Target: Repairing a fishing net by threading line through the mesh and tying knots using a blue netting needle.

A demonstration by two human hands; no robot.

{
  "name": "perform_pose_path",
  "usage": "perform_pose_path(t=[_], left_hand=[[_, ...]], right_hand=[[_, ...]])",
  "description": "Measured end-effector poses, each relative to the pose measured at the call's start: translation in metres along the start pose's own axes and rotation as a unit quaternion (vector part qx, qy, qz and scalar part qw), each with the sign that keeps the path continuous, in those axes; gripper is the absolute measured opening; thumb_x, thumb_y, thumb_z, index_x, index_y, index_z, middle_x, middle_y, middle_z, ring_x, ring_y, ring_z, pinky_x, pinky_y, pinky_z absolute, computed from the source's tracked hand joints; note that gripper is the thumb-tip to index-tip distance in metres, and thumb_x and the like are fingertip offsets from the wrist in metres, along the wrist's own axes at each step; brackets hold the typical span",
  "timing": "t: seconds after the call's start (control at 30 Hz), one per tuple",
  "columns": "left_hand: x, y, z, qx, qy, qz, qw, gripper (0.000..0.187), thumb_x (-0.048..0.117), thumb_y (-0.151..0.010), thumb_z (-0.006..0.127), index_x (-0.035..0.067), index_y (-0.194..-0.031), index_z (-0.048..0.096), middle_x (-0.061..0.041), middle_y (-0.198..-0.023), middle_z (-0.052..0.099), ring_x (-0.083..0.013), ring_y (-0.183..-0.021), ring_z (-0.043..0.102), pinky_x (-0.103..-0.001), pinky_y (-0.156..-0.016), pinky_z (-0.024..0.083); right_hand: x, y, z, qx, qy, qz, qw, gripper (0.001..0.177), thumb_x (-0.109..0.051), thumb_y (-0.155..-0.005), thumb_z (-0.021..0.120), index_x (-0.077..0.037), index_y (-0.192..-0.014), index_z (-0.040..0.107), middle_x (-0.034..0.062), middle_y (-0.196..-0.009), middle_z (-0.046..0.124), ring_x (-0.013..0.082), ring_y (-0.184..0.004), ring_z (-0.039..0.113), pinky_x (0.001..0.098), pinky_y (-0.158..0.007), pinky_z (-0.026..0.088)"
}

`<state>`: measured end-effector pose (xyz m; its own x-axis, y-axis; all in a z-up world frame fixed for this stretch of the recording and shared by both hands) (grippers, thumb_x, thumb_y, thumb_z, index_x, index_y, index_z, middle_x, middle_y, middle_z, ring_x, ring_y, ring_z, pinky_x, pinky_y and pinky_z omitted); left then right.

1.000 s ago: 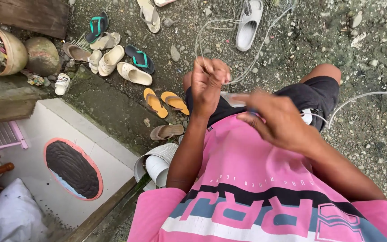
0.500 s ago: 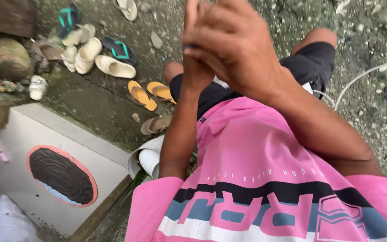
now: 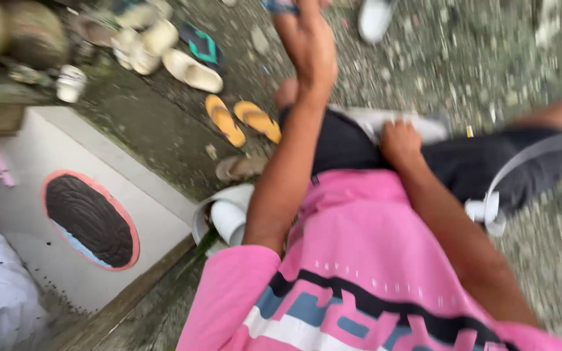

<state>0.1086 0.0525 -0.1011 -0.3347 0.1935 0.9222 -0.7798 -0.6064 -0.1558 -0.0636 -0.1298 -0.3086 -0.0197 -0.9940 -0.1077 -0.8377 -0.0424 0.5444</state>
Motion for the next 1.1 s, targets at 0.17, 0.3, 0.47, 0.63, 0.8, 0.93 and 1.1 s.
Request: perform_pose_path(t=[0.17,0.3,0.47,0.63,0.8,0.93,1.1], left_hand=[[0.057,-0.003,0.005,-0.084,0.007,0.017,0.996,0.025,0.032,-0.101,0.048,0.009,-0.109,0.055,-0.010,-0.107,0.067,-0.0183,-0.101,0.066,-0.029,-0.080,0.052],[0.059,-0.010,0.006,-0.092,0.116,-0.005,0.989,0.017,0.021,-0.103,0.051,0.007,-0.110,0.058,-0.007,-0.107,0.065,-0.0156,-0.095,0.067,-0.022,-0.072,0.049],[0.074,-0.008,0.003,-0.104,0.154,-0.034,0.982,0.015,0.019,-0.100,0.055,0.007,-0.108,0.061,-0.010,-0.108,0.067,-0.0165,-0.093,0.067,-0.022,-0.072,0.051],[0.085,0.004,-0.004,-0.145,0.180,-0.058,0.971,0.017,0.016,-0.101,0.054,0.004,-0.112,0.059,-0.015,-0.118,0.064,-0.0202,-0.095,0.067,-0.025,-0.071,0.052],[0.094,0.009,-0.005,-0.171,0.174,-0.094,0.965,0.014,0.020,-0.098,0.059,0.009,-0.106,0.061,-0.013,-0.123,0.062,-0.0197,-0.097,0.063,-0.028,-0.077,0.049],[0.096,0.009,-0.003,-0.172,0.166,-0.101,0.966,0.012,0.017,-0.098,0.057,0.009,-0.105,0.061,-0.015,-0.126,0.060,-0.0177,-0.102,0.062,-0.027,-0.079,0.048],[0.100,0.014,-0.004,-0.214,0.203,-0.150,0.944,0.012,0.016,-0.101,0.051,0.010,-0.104,0.060,-0.022,-0.129,0.056,-0.0228,-0.106,0.062,-0.028,-0.082,0.048]], right_hand=[[-0.014,0.006,-0.023,-0.073,-0.023,0.032,0.997,0.040,-0.034,-0.079,0.065,-0.010,-0.110,0.064,0.0160,-0.113,0.064,0.0382,-0.103,0.063,0.0488,-0.082,0.052],[-0.009,0.007,-0.014,-0.118,-0.050,0.030,0.991,0.037,-0.031,-0.083,0.060,-0.009,-0.113,0.056,0.0223,-0.112,0.063,0.0428,-0.104,0.061,0.0557,-0.084,0.047],[-0.009,0.006,-0.048,0.094,-0.211,-0.108,0.967,0.029,-0.022,-0.088,0.056,-0.017,-0.117,0.056,0.0180,-0.101,0.064,0.0430,-0.090,0.061,0.0521,-0.076,0.046],[-0.046,0.056,-0.194,0.267,-0.424,-0.213,0.839,0.018,-0.004,-0.098,0.049,-0.004,-0.116,0.050,0.0092,-0.092,0.067,0.0209,-0.084,0.067,0.0339,-0.080,0.047],[-0.048,0.078,-0.278,0.285,-0.494,-0.279,0.773,0.025,-0.014,-0.106,0.044,-0.001,-0.120,0.061,0.0049,-0.079,0.057,0.0120,-0.062,0.058,0.0235,-0.061,0.043],[-0.051,0.090,-0.318,0.350,-0.458,-0.314,0.754,0.011,0.000,-0.101,0.057,0.004,-0.103,0.067,0.0120,-0.080,0.066,0.0170,-0.073,0.061,0.0289,-0.068,0.048],[-0.057,0.092,-0.336,0.388,-0.416,-0.336,0.751,0.007,-0.003,-0.096,0.071,0.000,-0.091,0.067,0.0089,-0.082,0.066,0.0156,-0.070,0.058,0.0278,-0.066,0.045]])
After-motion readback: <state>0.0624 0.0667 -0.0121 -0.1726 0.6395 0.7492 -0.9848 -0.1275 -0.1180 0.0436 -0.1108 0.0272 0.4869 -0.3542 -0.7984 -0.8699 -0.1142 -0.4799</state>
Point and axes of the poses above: each hand's wrist, its own y-axis away from the middle knuckle, its own z-axis out of the palm, x = y × z, the point moved 2 cm from there along -y, towards the middle knuckle
